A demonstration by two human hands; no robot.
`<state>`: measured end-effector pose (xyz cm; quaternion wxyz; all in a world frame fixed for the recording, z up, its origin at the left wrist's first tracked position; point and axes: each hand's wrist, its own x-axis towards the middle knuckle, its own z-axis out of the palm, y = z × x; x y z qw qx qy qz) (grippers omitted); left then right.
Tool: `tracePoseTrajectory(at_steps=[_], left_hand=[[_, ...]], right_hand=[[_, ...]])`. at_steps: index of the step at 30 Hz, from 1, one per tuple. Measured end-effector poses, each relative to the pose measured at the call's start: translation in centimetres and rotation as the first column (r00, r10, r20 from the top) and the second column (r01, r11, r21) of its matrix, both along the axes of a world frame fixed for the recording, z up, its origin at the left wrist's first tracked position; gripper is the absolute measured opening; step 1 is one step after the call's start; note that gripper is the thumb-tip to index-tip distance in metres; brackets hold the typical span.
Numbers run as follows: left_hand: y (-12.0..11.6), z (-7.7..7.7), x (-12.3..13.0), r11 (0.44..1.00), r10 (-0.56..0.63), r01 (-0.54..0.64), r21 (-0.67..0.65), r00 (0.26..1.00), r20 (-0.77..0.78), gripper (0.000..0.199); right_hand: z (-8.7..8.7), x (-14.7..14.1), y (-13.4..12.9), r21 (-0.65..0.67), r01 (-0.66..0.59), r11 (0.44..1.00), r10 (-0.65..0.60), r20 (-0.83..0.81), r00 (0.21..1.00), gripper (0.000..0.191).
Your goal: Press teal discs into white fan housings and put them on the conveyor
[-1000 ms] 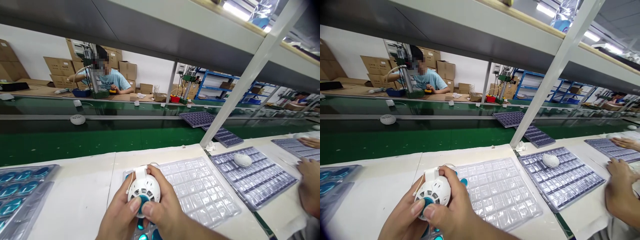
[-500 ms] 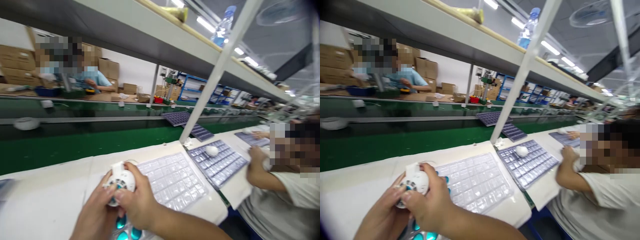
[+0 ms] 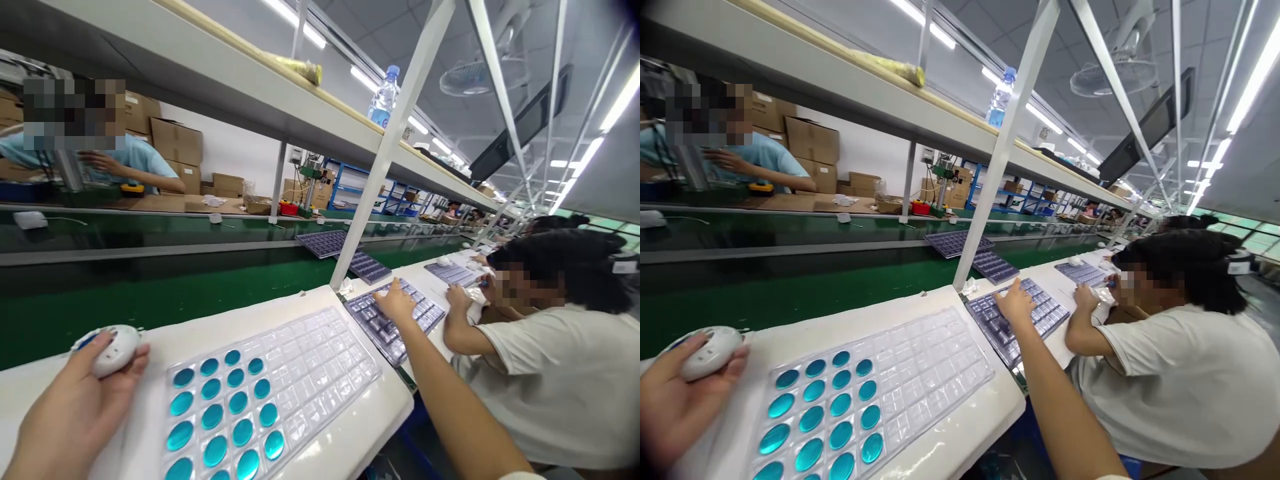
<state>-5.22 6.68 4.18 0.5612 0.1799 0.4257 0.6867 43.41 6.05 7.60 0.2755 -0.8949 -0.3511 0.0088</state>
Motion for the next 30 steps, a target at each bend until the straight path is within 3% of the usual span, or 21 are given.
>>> tracePoseTrajectory(at_steps=[3,6,8,10,12,13,14,15,16,17,18,21,22,26,30], left_hand=[[-0.3,0.8,-0.5,0.999,0.035,-0.034,-0.01,0.996,0.077,0.024],[-0.9,1.3,-0.1,1.0,-0.001,0.002,-0.02,0.998,0.066,0.034],[-1.6,1.4,1.0,0.998,-0.044,0.045,-0.035,0.999,0.015,0.025],[-2.9,1.7,2.7,0.987,-0.157,0.155,-0.05,0.987,-0.023,0.02],[-4.6,2.1,4.9,0.941,-0.334,0.333,-0.06,0.942,-0.013,0.025],[-5.5,2.3,6.0,0.907,-0.417,0.417,-0.061,0.909,0.013,0.029],[-6.3,2.5,6.9,0.879,-0.472,0.474,-0.052,0.881,0.041,0.032],[-6.9,2.6,7.6,0.862,-0.503,0.506,-0.038,0.862,0.068,0.034],[-7.2,2.7,8.0,0.86,-0.506,0.51,-0.027,0.858,0.089,0.034],[-7.3,2.7,8.1,0.872,-0.485,0.489,-0.022,0.869,0.101,0.033],[-7.2,2.6,7.9,0.893,-0.445,0.45,-0.027,0.889,0.105,0.031],[-6.0,2.2,6.6,0.955,-0.283,0.289,-0.071,0.955,0.087,0.026],[-5.6,2.1,6.2,0.966,-0.241,0.247,-0.078,0.967,0.08,0.026],[-5.5,1.9,6.0,0.976,-0.202,0.207,-0.074,0.977,0.067,0.027],[-6.3,1.7,6.8,0.96,-0.273,0.276,-0.049,0.96,0.058,0.027]], right_hand=[[-0.6,1.1,-0.1,-0.018,-0.029,0.999,0.029,0.004,1.0,0.049],[-0.1,0.2,-0.6,0.047,-0.109,0.993,0.109,0.004,0.994,0.071],[0.2,-2.2,-1.3,0.133,-0.21,0.969,0.212,-0.004,0.977,0.084],[0.1,-6.4,-2.3,0.222,-0.351,0.91,0.364,-0.018,0.931,0.085],[-0.6,-12.1,-3.7,0.315,-0.515,0.797,0.552,-0.035,0.833,0.083],[-1.0,-15.3,-4.3,0.371,-0.592,0.715,0.647,-0.032,0.762,0.084],[-1.5,-18.3,-4.8,0.492,-0.659,0.569,0.767,-0.03,0.64,0.085],[-1.8,-20.9,-5.2,0.541,-0.712,0.447,0.856,-0.028,0.516,0.086],[-2.0,-23.1,-5.4,0.533,-0.762,0.367,0.907,-0.025,0.42,0.089],[-2.0,-24.7,-5.3,0.485,-0.813,0.323,0.932,-0.015,0.362,0.09],[-1.9,-25.7,-5.1,0.389,-0.859,0.333,0.933,-0.007,0.359,0.083],[-1.6,-25.7,-3.9,0.058,-0.882,0.468,0.881,0.045,0.471,0.03],[-1.7,-25.3,-3.5,-0.028,-0.869,0.495,0.869,0.051,0.493,0.02],[-2.9,-24.6,-2.9,-0.238,-0.849,0.472,0.874,0.003,0.486,0.011],[-3.9,-24.7,-3.0,-0.27,-0.854,0.445,0.877,-0.064,0.477,0.013]])
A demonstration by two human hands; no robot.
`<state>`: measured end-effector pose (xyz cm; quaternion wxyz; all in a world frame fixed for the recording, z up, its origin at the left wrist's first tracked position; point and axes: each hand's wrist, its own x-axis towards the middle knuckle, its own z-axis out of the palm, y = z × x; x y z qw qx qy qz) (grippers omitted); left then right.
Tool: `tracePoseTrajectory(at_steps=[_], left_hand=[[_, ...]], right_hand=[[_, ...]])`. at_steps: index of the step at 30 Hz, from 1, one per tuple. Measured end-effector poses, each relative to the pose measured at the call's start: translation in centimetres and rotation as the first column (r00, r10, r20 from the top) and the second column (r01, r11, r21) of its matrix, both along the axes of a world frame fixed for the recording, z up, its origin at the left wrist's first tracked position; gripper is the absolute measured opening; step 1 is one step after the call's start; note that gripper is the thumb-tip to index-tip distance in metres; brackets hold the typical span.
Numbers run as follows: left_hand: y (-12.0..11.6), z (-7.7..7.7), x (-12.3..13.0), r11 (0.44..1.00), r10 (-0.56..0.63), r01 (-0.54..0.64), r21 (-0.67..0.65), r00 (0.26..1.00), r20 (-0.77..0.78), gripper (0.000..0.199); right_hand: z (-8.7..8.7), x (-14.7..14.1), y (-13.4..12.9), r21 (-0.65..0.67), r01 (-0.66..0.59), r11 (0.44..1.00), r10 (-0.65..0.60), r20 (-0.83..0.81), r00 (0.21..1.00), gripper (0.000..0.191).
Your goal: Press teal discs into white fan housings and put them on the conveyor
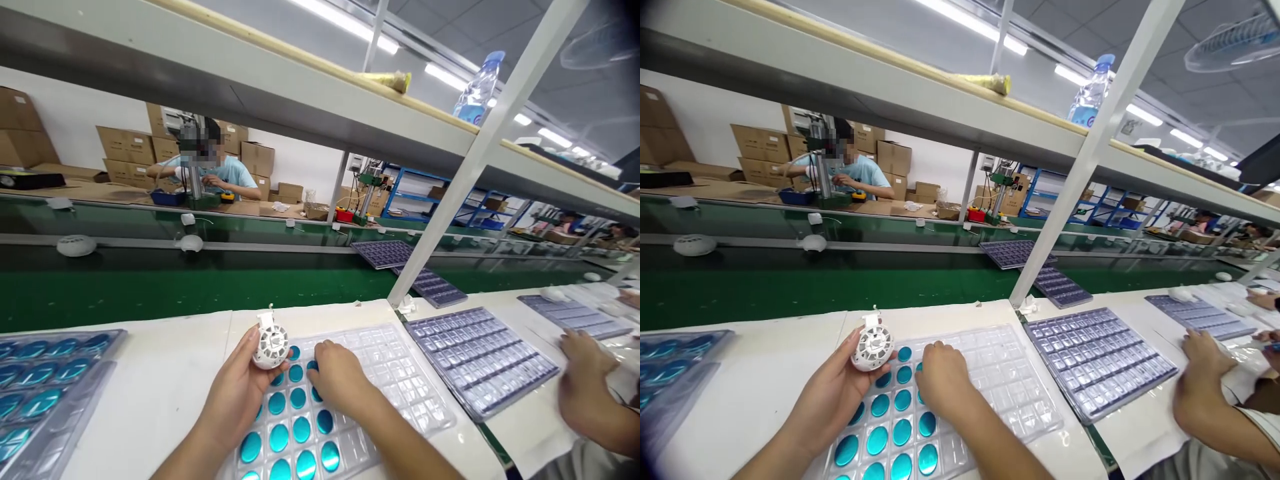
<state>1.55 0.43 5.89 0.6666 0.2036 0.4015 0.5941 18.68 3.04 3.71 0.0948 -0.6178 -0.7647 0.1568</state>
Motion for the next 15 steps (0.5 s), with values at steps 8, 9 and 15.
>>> tracePoseTrajectory(at_steps=[8,9,15], left_hand=[[-0.3,-1.4,0.4,0.997,-0.061,0.063,0.046,0.997,-0.041,0.042],[-0.3,-1.4,0.5,0.996,-0.072,0.074,0.052,0.996,-0.047,0.044],[-0.9,-1.0,1.1,0.992,-0.107,0.112,0.06,0.991,-0.085,0.054]], right_hand=[[1.4,2.1,-0.6,-0.081,-0.166,0.983,0.123,-0.381,0.916,0.008],[1.6,2.0,-0.9,-0.089,-0.19,0.978,0.124,-0.483,0.867,0.009],[1.6,0.1,-2.4,-0.068,-0.232,0.97,0.027,-0.923,0.384,0.017]])
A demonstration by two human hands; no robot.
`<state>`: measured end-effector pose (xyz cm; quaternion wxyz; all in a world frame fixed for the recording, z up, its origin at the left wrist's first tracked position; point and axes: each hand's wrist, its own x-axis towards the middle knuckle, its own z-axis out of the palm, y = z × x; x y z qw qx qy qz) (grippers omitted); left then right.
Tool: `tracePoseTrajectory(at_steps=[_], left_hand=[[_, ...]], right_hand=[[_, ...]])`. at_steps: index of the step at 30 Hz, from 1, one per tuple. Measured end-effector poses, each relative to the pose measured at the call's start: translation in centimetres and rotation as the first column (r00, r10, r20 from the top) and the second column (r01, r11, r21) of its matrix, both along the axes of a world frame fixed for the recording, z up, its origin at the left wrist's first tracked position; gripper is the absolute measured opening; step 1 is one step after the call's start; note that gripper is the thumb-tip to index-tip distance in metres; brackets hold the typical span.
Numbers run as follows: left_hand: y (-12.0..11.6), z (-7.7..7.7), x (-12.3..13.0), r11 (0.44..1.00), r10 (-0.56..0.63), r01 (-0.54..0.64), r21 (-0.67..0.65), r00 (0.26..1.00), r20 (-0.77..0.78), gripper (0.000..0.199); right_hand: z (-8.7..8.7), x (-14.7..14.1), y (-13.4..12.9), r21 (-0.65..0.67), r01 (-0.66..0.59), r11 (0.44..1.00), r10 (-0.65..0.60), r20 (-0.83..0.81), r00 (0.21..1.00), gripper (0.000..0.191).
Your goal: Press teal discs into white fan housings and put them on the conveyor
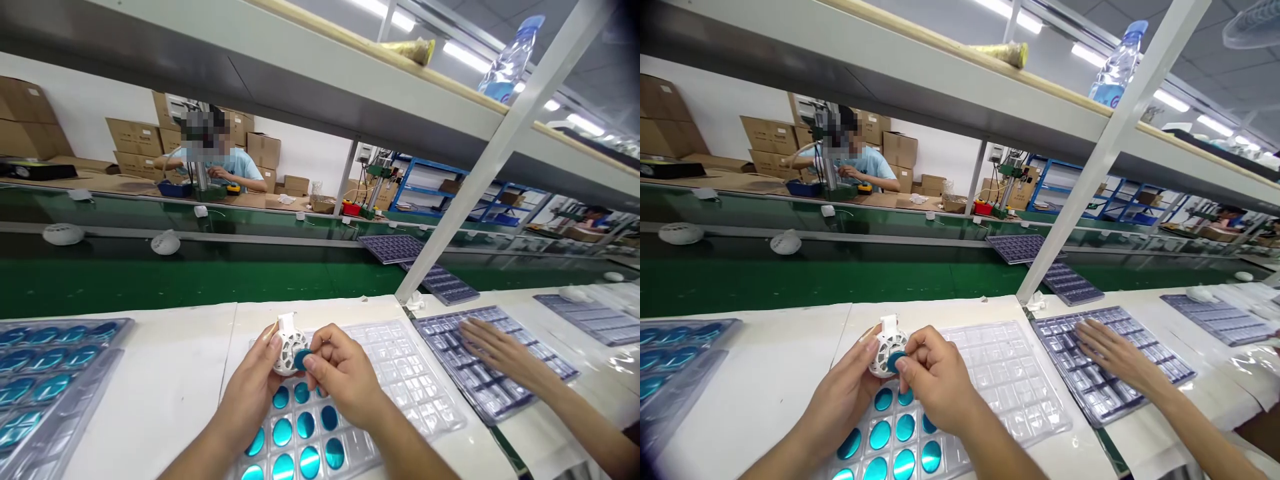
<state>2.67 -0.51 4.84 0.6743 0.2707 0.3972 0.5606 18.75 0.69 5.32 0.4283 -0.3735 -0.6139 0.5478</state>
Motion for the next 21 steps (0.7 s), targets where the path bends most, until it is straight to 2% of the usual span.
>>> tracePoseTrajectory(at_steps=[5,12,14,16,18,21], left_hand=[[-0.6,0.5,0.4,1.0,0.005,-0.005,0.008,1.0,-0.028,0.056],[-1.0,0.6,0.4,0.999,0.032,-0.032,0.006,0.995,-0.096,0.06],[-1.1,0.6,0.1,0.999,0.035,-0.034,0.008,0.989,-0.143,0.063],[-1.3,0.6,-0.2,1.0,-0.017,0.02,0.011,0.981,-0.193,0.068],[-1.6,0.6,-0.3,0.994,-0.099,0.107,0.027,0.974,-0.203,0.072],[-2.0,0.9,-0.2,0.985,-0.151,0.162,0.052,0.973,-0.177,0.072]], right_hand=[[-0.4,-0.5,-0.1,0.07,0.069,0.995,-0.076,0.11,0.991,0.008],[0.0,-0.5,-0.5,0.12,0.071,0.99,-0.095,0.201,0.975,0.008],[-0.1,-0.6,-0.4,0.082,0.089,0.993,-0.104,0.203,0.974,0.012],[-0.3,-0.6,-0.4,0.021,0.121,0.992,-0.122,0.163,0.979,0.026],[-0.3,-0.7,-0.5,-0.041,0.037,0.998,-0.035,0.056,0.998,0.044],[0.0,-1.3,-1.0,-0.053,-0.221,0.974,0.211,-0.147,0.966,0.059]])
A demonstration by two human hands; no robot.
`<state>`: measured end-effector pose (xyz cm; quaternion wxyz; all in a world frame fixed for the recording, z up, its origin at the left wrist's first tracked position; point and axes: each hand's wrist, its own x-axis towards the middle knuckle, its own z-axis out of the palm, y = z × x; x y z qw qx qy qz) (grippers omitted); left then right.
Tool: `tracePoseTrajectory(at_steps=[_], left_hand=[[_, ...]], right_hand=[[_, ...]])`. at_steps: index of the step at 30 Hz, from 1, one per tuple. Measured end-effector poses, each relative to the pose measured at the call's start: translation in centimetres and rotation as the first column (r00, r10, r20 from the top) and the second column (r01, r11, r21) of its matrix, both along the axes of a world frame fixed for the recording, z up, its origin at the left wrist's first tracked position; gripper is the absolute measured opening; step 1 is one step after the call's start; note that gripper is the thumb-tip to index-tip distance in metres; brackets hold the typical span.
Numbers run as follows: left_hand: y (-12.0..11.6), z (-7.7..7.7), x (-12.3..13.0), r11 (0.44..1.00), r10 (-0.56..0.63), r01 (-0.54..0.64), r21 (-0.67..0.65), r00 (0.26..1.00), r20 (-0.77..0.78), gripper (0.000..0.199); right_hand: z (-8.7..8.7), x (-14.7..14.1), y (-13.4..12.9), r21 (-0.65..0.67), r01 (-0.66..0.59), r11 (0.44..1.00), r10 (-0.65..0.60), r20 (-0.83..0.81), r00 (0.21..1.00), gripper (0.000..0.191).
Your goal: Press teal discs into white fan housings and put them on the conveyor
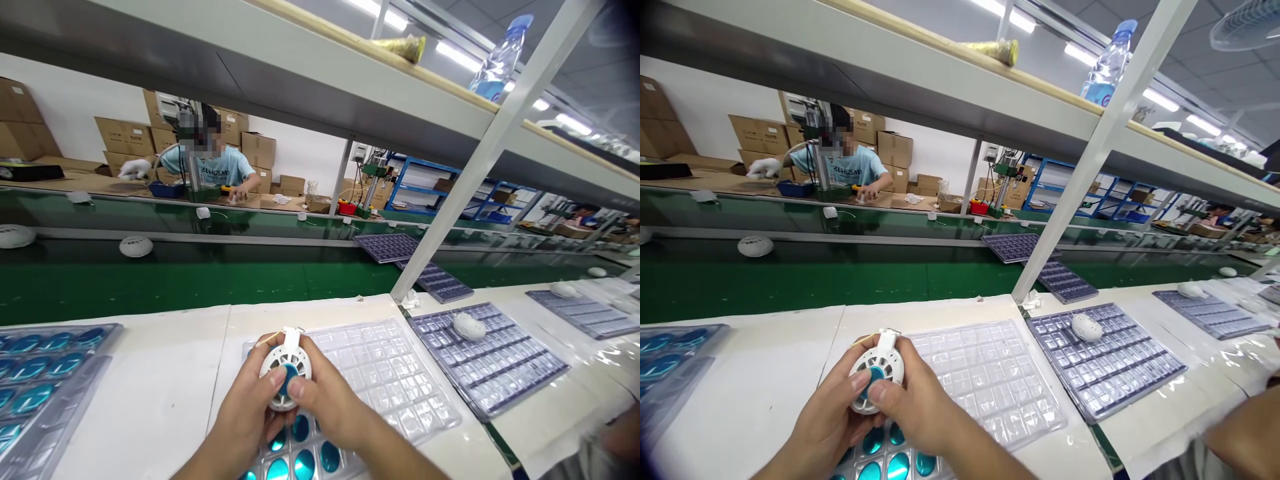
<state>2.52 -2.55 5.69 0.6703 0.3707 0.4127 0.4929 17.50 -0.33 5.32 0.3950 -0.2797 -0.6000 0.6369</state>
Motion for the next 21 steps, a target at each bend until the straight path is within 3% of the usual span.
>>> tracePoseTrajectory(at_steps=[2,6,10,17,21], left_hand=[[-0.3,0.2,0.2,1.0,0.01,-0.01,-0.006,1.0,0.008,0.069],[-0.7,0.2,0.5,1.0,0.008,-0.006,-0.022,0.996,0.091,0.071],[-0.7,0.1,0.3,0.998,0.005,0.004,-0.055,0.987,0.162,0.073],[-0.9,0.3,1.0,0.991,0.118,-0.105,-0.086,0.979,0.166,0.074],[0.1,0.3,0.8,0.979,0.167,-0.138,-0.149,0.963,0.21,0.064]], right_hand=[[0.1,-0.7,-0.5,-0.009,-0.019,1.0,0.018,-0.102,0.995,0.061],[-0.6,-1.9,-1.2,-0.057,0.095,0.994,-0.104,-0.196,0.975,0.058],[-1.3,-2.0,-1.3,-0.044,0.109,0.993,-0.116,-0.185,0.976,0.062],[-1.4,-2.6,-1.6,-0.022,0.178,0.984,-0.178,-0.209,0.962,0.057],[-1.1,-2.5,-0.9,0.053,0.205,0.977,-0.202,-0.042,0.978,0.06]])
